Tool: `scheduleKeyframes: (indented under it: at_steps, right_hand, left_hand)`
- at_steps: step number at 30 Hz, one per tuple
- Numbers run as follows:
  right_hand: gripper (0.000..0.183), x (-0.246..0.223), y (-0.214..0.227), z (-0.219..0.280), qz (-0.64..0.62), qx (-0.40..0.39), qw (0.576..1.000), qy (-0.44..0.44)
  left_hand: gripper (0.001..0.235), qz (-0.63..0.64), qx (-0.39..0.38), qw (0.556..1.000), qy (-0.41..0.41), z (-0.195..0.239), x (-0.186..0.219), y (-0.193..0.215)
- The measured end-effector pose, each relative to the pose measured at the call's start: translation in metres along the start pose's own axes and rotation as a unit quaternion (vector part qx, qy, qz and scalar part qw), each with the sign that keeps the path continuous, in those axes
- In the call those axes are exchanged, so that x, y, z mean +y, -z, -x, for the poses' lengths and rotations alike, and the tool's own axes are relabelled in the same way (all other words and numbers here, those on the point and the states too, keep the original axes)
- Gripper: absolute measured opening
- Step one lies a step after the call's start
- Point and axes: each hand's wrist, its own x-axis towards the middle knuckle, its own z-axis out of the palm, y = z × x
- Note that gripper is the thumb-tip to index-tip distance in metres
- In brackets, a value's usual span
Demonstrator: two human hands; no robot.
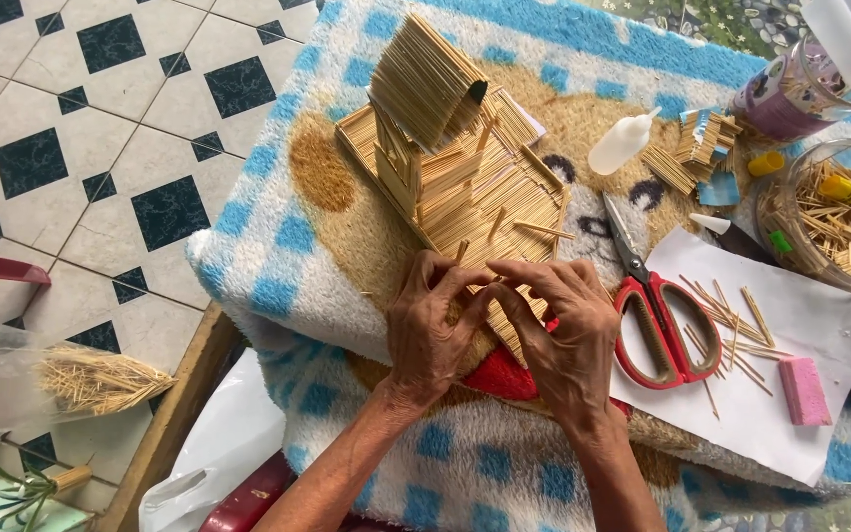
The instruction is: The person assembles a small bamboo structure by cutting bamboo sticks with scissors, applying glue, and inserting the sticks into a pre-built frame. The person repeatedly picks up sticks, trims them, applies adhesive, and places them into the structure.
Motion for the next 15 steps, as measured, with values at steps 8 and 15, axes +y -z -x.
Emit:
scheduleKeyframes:
  at_steps: [8, 15]
  right_hand:
    - [0.01, 0.002, -0.006, 0.001, -0.005, 0.03, 1.0, 0.0]
    - [0.005, 0.008, -0.007, 0.002, -0.007, 0.04, 0.999, 0.017]
  left_hand:
    - [0.005, 0.014, 0.008, 1.0, 0.007, -0.001, 0.002, 0.001]
    - [0.011, 0.036, 0.006, 0.999, -0.017, 0.005, -0.008, 0.001]
